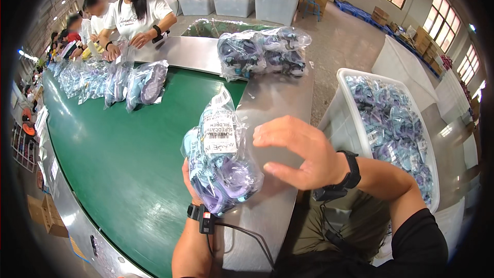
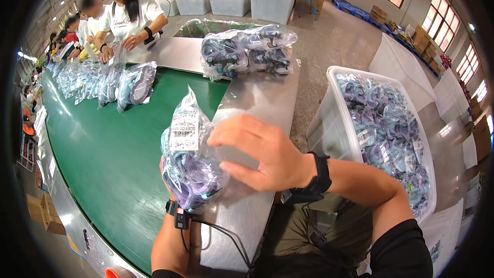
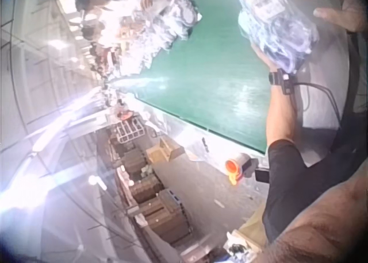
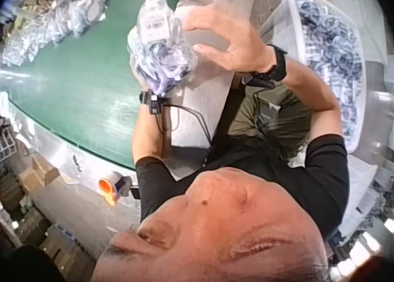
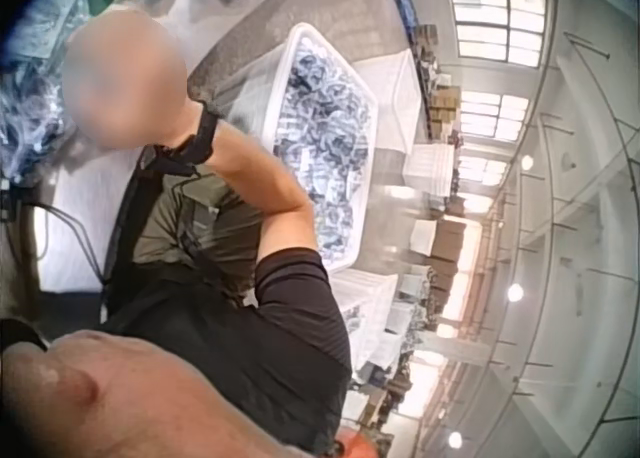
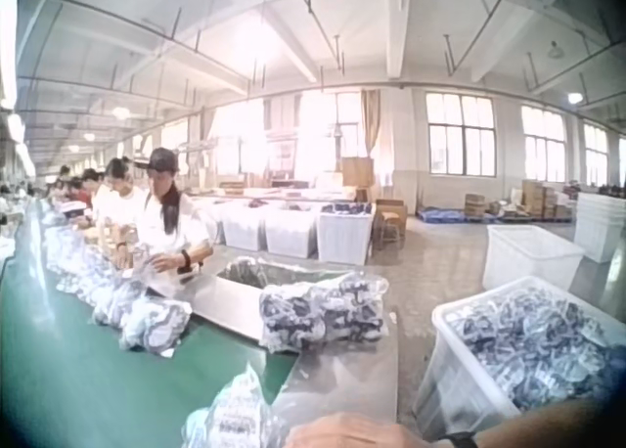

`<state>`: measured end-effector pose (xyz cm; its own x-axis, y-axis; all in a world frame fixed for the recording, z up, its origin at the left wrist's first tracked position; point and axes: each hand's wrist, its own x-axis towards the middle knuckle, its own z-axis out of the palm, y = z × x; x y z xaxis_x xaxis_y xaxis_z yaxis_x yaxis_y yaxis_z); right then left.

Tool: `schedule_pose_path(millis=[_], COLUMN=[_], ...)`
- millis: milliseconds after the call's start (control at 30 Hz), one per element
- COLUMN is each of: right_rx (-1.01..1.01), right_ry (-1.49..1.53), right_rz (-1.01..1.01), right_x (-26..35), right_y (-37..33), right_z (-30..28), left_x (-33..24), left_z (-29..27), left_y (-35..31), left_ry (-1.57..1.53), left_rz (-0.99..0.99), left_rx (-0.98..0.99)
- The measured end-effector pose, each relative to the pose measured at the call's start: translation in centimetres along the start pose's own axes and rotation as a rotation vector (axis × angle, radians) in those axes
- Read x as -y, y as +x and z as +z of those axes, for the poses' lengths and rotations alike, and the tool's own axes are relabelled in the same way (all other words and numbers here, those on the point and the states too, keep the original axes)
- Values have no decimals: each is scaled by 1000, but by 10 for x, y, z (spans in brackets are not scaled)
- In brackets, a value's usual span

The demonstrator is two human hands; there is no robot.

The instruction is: The person repeatedly picks up packaged slippers from a large white bin, briefly holds them, and places them onto a green conveyor belt. The task involves continuous pick-and-place handling of identical packaged items.

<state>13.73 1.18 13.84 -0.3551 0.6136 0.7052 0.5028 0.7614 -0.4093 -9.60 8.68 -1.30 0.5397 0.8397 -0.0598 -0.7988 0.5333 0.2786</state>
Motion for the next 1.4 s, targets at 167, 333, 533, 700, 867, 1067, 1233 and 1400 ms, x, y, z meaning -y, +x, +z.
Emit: schedule_pose_path(millis=[167,333,533,700,867,1067,1233,1400], right_rx=[44,88,130,166,142,147,166,149], right_ry=[-40,-48,-224,-421,-551,-555,-455,-774], right_rz=[-142,-202,-266,-200,-61,28,257,404], right_x=[20,31,35,33,6,-5,-16,-15], right_y=[2,-5,-16,-27,-39,-72,-107,-159], right_z=[6,12,32,52,73,42,-35,-160], left_x=[5,9,9,8,16,37,37,45], left_z=[16,26,21,12,8,13,1,12], left_y=[-6,-10,-11,-8,0,-4,-12,-11], left_ry=[-41,13,71,168,60,182,401,599], left_rz=[20,15,40,4,-73,-226,-515,-358], left_rx=[37,45,51,21,-47,-98,329,-3])
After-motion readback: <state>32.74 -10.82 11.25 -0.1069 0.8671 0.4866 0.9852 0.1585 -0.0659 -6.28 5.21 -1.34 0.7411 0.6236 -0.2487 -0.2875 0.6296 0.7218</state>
